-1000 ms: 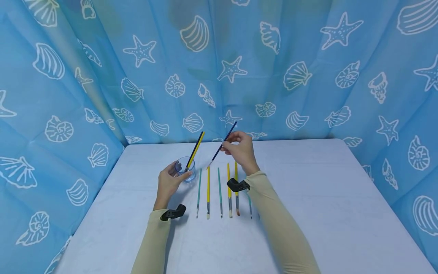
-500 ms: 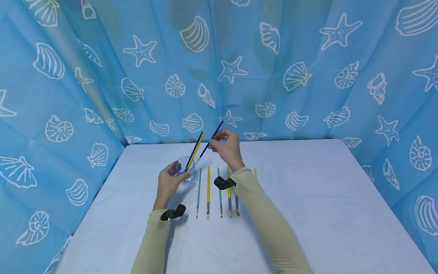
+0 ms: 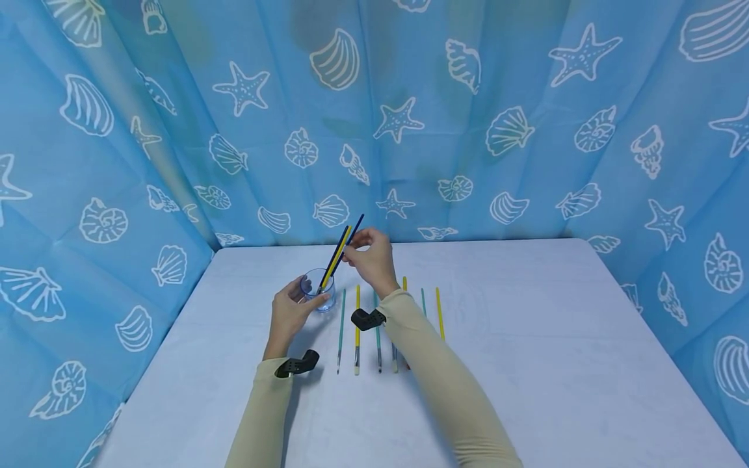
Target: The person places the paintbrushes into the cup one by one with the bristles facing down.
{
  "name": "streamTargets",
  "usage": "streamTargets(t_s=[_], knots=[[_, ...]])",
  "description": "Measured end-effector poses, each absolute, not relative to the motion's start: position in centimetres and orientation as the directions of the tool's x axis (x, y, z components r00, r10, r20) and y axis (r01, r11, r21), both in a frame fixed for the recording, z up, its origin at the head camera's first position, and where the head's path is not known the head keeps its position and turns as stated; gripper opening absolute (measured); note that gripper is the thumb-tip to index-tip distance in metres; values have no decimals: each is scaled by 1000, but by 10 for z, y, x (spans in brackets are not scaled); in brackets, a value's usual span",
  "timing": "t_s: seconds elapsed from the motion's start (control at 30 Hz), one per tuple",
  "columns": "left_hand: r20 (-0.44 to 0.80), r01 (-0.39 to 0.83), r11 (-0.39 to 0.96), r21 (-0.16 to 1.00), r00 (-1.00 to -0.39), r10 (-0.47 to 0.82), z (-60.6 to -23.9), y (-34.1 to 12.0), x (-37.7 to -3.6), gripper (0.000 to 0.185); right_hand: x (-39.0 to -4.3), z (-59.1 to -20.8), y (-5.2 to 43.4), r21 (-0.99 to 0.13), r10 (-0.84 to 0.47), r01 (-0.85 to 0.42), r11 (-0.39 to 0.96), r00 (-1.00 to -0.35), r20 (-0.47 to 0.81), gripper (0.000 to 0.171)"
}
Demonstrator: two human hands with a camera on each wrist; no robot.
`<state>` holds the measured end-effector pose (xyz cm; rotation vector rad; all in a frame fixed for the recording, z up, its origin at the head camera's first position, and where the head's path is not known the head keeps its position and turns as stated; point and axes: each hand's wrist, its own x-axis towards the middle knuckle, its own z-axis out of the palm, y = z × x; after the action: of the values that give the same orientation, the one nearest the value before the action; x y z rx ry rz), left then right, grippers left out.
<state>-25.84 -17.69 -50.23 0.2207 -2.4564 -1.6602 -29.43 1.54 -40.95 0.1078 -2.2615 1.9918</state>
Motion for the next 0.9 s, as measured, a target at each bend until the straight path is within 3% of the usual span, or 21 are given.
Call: streamTargets(t_s=[0.9], knots=[[48,-36,370,928,-975,-216,-500,-177,-257,87,-288,-428,1,-973,0,-105,205,-994,107,19]])
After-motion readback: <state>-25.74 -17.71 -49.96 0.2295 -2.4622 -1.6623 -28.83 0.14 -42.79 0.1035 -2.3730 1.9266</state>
